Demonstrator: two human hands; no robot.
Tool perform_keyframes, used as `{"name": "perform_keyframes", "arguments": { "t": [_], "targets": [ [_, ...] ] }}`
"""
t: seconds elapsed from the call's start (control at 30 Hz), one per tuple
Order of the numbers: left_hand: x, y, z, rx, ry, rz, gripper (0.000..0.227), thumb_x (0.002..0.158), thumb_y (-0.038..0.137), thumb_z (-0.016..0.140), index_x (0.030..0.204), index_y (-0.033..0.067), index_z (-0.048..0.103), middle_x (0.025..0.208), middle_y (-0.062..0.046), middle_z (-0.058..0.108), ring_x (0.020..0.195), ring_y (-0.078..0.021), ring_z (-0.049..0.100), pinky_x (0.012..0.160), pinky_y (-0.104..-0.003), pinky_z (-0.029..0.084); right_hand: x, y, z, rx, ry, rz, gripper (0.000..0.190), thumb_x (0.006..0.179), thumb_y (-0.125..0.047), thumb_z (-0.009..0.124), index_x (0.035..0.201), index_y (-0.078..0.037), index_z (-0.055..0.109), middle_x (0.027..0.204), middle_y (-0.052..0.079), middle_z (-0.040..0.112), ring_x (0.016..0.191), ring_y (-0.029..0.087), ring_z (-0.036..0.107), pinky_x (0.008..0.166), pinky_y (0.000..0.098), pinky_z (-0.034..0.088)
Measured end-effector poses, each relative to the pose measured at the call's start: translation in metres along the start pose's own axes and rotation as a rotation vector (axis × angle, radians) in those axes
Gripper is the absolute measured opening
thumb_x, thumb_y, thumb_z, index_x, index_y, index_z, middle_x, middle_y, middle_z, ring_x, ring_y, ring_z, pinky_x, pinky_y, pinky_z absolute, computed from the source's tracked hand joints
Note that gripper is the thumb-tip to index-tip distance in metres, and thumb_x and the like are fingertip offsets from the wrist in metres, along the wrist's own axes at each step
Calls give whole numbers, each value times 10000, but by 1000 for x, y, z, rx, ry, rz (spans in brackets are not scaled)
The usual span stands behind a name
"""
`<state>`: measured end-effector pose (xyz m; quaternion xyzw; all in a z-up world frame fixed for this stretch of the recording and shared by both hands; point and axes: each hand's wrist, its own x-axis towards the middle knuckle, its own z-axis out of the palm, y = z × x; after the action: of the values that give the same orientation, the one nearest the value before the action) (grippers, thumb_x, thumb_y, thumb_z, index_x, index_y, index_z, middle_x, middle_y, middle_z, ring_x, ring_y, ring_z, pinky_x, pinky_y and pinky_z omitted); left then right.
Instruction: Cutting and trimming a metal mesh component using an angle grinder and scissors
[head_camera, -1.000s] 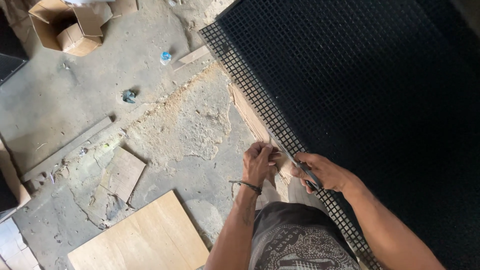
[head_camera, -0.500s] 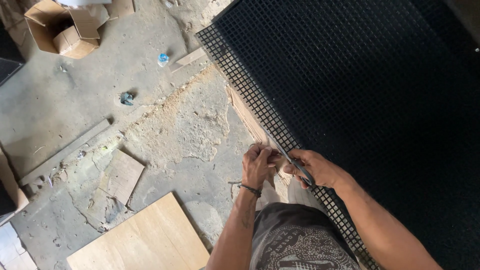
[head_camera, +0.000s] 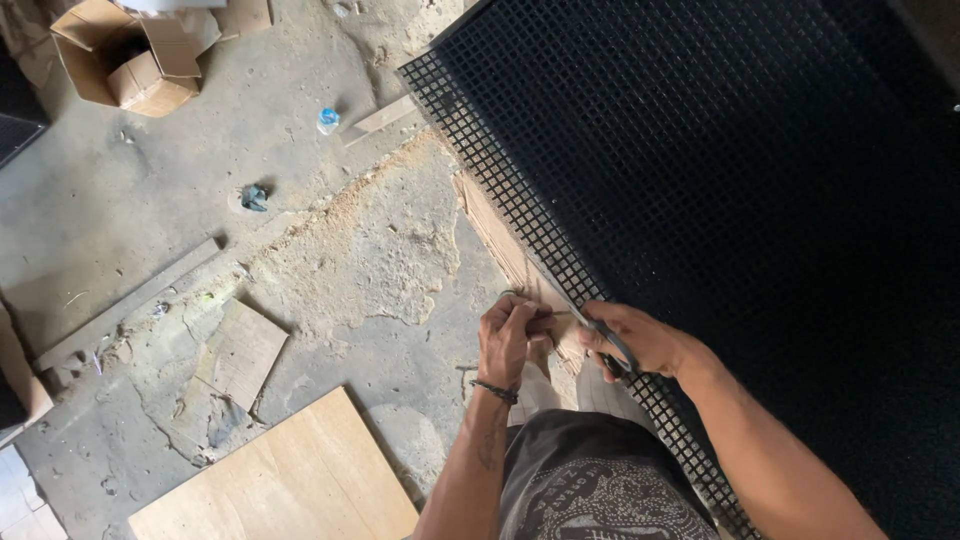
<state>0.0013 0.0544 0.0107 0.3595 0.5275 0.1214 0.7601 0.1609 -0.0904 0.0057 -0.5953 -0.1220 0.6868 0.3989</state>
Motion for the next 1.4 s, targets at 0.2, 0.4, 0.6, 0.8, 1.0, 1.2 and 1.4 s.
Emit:
{"name": "perform_keyframes", "arguments": {
  "t": [0.2, 0.4, 0.6, 0.8, 1.0, 1.2, 1.4],
  "targets": [
    [7, -7, -9, 21, -13, 13, 144, 933, 91, 630, 866, -22, 690, 899, -208, 770, 770, -219, 780, 605, -234, 627, 24, -22, 8, -19, 0, -102, 362, 909, -358, 755, 968, -15, 656, 549, 240, 632, 418, 333, 664, 387, 375, 528],
    [6, -5, -11, 1, -17, 5, 125, 905, 62, 619, 829, -22, 672, 819, -222, 764, 727, -246, 780, 590, -246, 626, 39, -20, 7, 0, 57, -77, 363, 893, -339, 783, 1006, -19, 655, 560, 270, 629, 406, 341, 657, 357, 375, 527],
    [16, -17, -17, -25, -38, -5, 134, 904, 62, 629, 807, -16, 678, 842, -221, 768, 738, -240, 790, 587, -238, 624, 41, -20, 8, 36, 75, -88, 323, 902, -276, 785, 973, 9, 650, 520, 233, 601, 381, 317, 625, 346, 351, 500],
    [9, -4, -15, -7, -52, -5, 119, 903, 50, 629, 824, -32, 668, 859, -260, 767, 763, -283, 790, 610, -239, 628, 39, -22, 9, 35, 76, -136, 288, 867, -209, 825, 957, 8, 657, 508, 241, 613, 375, 323, 640, 338, 353, 504],
    [7, 0, -13, -78, -44, -17, 113, 903, 24, 617, 812, -36, 647, 853, -265, 756, 756, -288, 788, 588, -245, 630, 37, -24, 9, 57, 78, -128, 278, 870, -185, 822, 970, 9, 650, 487, 204, 585, 364, 288, 609, 372, 356, 528],
    [-1, 7, -11, -66, -48, -2, 136, 897, 19, 602, 792, -52, 653, 853, -264, 760, 761, -297, 790, 598, -272, 633, 26, -37, 10, 13, 92, -154, 263, 851, -157, 837, 959, 9, 664, 477, 196, 594, 349, 273, 617, 396, 364, 572],
    [0, 10, -17, -38, -50, 39, 142, 891, 67, 616, 775, -11, 643, 866, -227, 773, 735, -246, 781, 608, -252, 624, 33, -24, 0, -48, 21, -57, 362, 937, -311, 722, 1088, 10, 651, 557, 242, 639, 441, 324, 679, 439, 416, 582]
  ]
}}
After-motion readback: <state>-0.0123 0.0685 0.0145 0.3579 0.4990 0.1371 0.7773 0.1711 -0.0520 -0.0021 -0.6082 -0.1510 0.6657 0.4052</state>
